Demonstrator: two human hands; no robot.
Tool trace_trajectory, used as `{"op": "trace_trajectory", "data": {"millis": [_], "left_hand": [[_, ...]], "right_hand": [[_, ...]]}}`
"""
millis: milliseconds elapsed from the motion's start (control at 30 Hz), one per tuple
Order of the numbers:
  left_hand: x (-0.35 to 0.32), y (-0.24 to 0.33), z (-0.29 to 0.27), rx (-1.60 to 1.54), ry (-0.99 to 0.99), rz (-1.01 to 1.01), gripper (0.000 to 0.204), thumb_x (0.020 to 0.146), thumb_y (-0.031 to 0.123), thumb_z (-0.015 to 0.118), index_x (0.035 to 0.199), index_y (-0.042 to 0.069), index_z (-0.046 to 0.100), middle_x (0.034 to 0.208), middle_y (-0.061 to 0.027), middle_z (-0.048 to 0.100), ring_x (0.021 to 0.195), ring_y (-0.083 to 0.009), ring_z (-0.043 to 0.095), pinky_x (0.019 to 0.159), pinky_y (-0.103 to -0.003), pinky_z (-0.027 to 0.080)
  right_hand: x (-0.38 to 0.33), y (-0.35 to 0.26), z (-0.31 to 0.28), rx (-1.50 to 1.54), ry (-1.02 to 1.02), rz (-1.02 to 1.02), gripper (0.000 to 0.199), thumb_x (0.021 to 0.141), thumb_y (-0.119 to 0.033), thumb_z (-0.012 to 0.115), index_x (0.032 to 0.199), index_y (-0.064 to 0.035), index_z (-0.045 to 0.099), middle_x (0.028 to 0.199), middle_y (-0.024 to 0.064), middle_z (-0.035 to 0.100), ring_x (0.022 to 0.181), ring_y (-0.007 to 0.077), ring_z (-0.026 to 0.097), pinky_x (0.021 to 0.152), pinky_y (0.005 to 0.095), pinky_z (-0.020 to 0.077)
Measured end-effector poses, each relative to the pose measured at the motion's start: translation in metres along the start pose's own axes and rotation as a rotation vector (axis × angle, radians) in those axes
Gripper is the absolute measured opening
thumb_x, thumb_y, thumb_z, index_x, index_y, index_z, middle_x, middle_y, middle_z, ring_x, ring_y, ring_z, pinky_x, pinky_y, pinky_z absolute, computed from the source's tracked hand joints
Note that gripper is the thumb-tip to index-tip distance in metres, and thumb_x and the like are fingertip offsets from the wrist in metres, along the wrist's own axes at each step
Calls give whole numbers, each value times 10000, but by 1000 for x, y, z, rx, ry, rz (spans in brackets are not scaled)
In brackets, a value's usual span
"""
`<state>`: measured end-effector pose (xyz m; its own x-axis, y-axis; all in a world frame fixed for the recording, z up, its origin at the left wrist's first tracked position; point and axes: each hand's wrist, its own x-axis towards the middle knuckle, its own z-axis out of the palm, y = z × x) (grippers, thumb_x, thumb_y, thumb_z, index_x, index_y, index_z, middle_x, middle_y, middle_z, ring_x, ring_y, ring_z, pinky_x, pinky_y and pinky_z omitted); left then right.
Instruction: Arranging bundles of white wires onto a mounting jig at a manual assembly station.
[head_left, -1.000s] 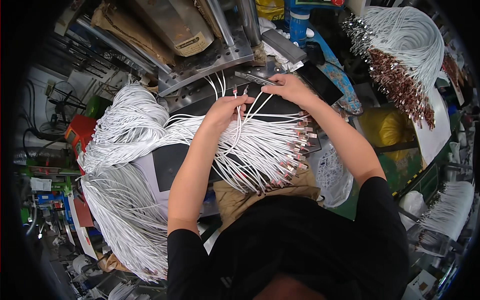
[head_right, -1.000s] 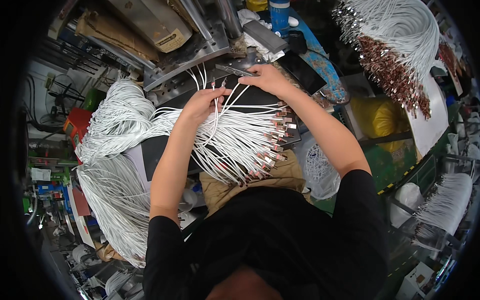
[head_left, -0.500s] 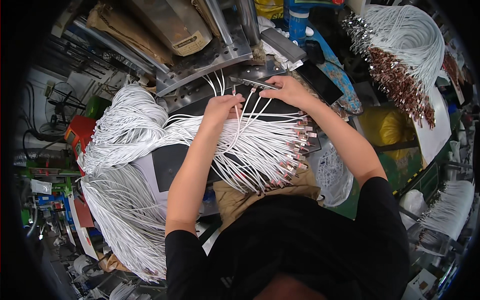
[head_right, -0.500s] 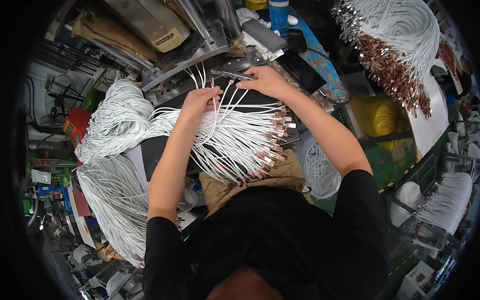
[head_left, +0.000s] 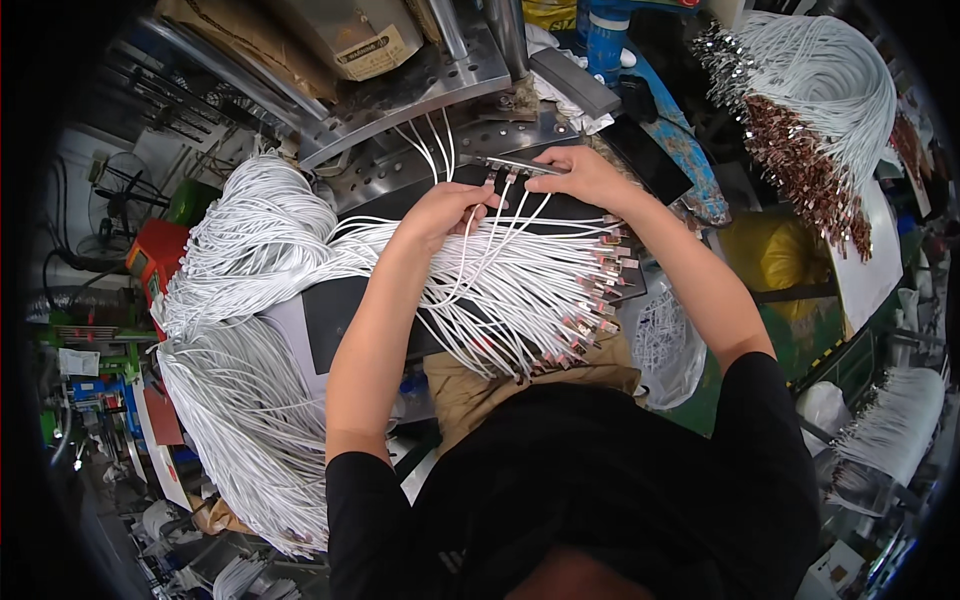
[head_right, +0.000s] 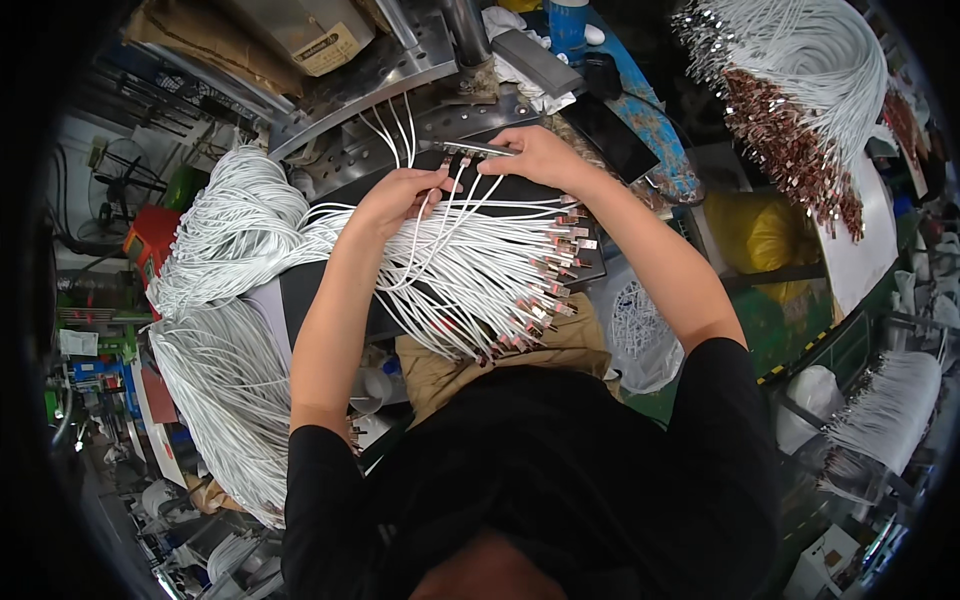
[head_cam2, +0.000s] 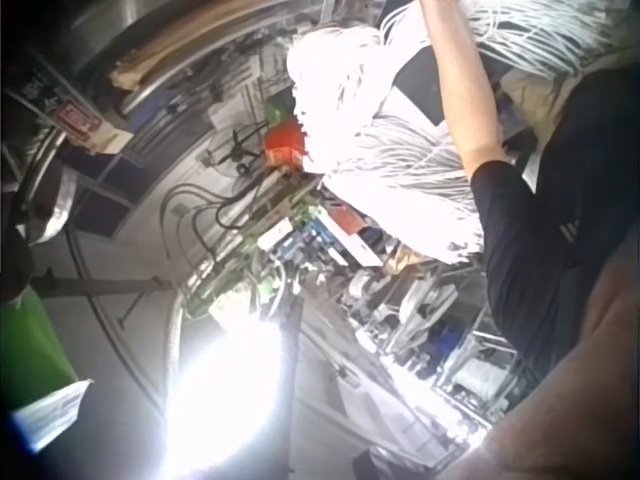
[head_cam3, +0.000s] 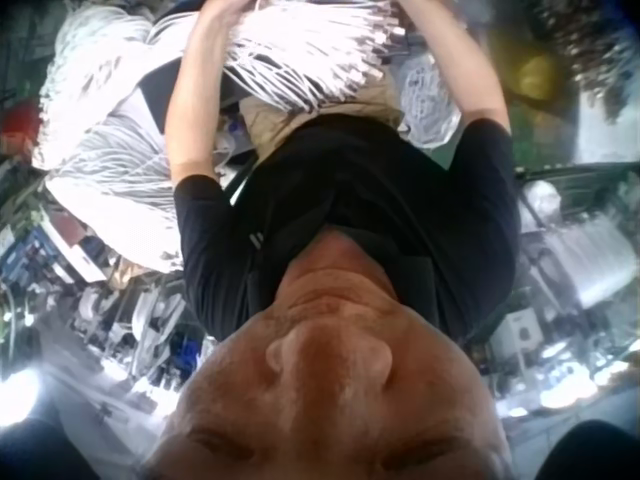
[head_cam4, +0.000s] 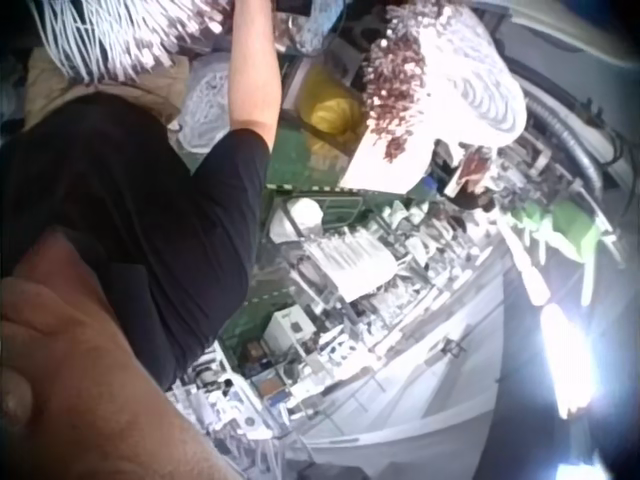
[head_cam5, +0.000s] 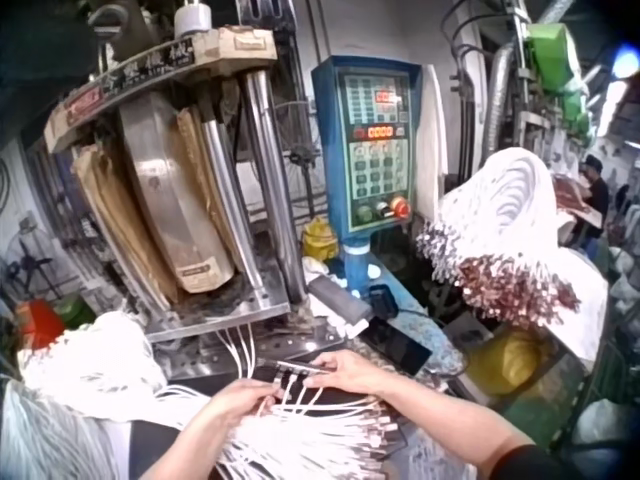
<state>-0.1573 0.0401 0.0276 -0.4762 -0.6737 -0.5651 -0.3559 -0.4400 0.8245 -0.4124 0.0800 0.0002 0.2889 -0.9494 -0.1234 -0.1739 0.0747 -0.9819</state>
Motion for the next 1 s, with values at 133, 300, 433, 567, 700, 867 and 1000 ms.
{"op": "trace_trajectory", "data": {"millis": [133,300,433,567,700,867,1000], "left_hand": [[-1,-3,4,-22,21,3,357,1016,350,595,995,27,744,660,74,523,579,-42,439,534,-196,357],[-4,-8,4,227,79,80,373,997,374,612,980,25,743,726,47,608,620,-76,524,583,-213,422],[-15,12,-14,597,387,298,394,984,392,612,1063,20,717,842,-9,693,684,-148,624,669,-252,494],[23,-3,-62,-41,644,520,480,981,413,601,1165,-28,651,1016,-137,731,806,-221,690,704,-311,526],[16,14,-66,-458,266,208,524,987,433,594,1224,-34,604,982,-123,704,779,-187,648,701,-294,507],[-11,7,-29,-208,221,221,500,1003,420,585,1252,-13,591,846,-42,637,671,-107,534,621,-238,417],[-42,-15,-40,91,414,327,443,1006,402,586,1161,-11,632,821,-35,631,679,-102,528,630,-261,426]], "right_hand": [[-1,2,2,-32,-26,-53,353,877,-221,776,1122,15,680,968,47,724,835,82,635,748,237,493],[2,-3,-1,-133,-55,3,323,907,-265,737,1090,-4,691,924,51,715,801,139,647,744,294,504],[7,-8,-10,-808,204,-281,291,923,-276,694,1059,-19,694,910,98,688,852,270,651,773,366,507],[86,-13,17,-831,587,-757,286,915,-280,662,1056,-33,687,989,154,657,967,359,613,836,435,501],[201,-5,11,-826,688,-843,311,923,-261,648,1123,-24,654,1093,211,656,1052,404,602,908,440,488],[295,23,-19,-673,585,-685,222,949,-232,594,1042,-44,665,1033,130,668,924,257,621,789,386,516],[293,10,5,-573,511,-716,205,946,-211,599,1040,-37,654,1000,119,645,911,238,593,810,384,507]]}}
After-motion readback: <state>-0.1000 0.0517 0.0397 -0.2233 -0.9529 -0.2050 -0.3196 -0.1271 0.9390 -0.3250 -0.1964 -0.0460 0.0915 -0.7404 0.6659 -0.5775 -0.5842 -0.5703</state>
